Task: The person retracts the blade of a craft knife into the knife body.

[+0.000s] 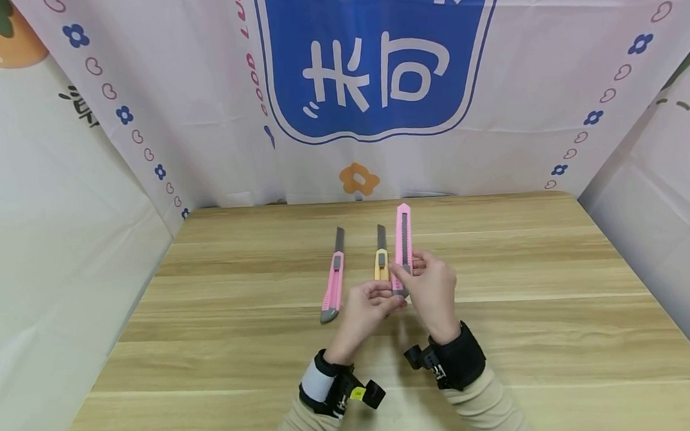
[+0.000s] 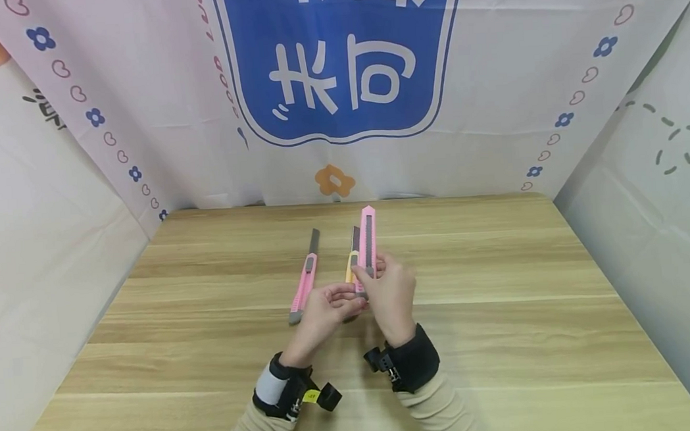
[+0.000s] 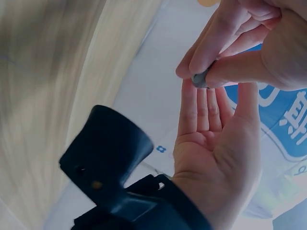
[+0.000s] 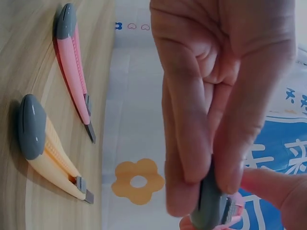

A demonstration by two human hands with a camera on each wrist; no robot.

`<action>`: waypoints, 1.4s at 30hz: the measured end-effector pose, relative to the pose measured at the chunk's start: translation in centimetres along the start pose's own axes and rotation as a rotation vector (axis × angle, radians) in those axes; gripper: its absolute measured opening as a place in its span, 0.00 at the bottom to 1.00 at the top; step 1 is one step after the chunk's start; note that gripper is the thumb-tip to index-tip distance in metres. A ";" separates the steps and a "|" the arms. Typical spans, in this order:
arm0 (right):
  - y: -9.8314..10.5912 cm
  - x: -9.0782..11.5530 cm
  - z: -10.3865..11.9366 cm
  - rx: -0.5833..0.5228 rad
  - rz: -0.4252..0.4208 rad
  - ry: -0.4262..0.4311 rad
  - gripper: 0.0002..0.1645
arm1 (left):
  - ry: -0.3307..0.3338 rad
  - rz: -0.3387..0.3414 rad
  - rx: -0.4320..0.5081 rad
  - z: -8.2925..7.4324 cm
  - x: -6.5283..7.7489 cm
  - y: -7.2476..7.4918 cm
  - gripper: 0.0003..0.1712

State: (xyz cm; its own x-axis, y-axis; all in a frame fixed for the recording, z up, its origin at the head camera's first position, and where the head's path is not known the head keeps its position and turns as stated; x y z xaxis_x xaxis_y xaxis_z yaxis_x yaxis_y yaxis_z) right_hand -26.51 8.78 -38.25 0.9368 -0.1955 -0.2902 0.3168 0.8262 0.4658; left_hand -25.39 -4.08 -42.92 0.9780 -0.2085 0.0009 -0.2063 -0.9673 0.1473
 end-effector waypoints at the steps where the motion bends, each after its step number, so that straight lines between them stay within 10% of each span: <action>1: 0.0 0.0 0.0 0.018 -0.003 0.000 0.25 | -0.019 -0.006 -0.031 -0.1 0.0 -0.1 0.16; 12: 0.2 -0.8 -1.8 0.048 0.094 -0.103 0.20 | -0.042 0.065 -0.186 0.0 0.0 -0.6 0.16; 42: 0.3 -2.1 -9.8 0.398 0.310 -0.447 0.21 | 0.092 0.176 -0.047 0.8 -0.2 0.5 0.15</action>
State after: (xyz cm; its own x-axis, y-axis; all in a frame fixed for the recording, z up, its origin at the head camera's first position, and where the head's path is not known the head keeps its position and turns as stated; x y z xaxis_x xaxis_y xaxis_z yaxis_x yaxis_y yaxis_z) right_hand -29.87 14.57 -45.68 0.9375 -0.2512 0.2407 -0.0266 0.6381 0.7695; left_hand -25.69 -4.62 -43.65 0.9259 -0.3578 0.1208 -0.3751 -0.9087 0.1833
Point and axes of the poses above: each hand's wrist, its own x-axis away from the middle knuckle, its own y-axis out of the back of the hand, z = x × y, the point moved 6 cm from there along -x, towards the middle knuckle, and after that the axes turned 1 degree about z, right-handed, at the moved point
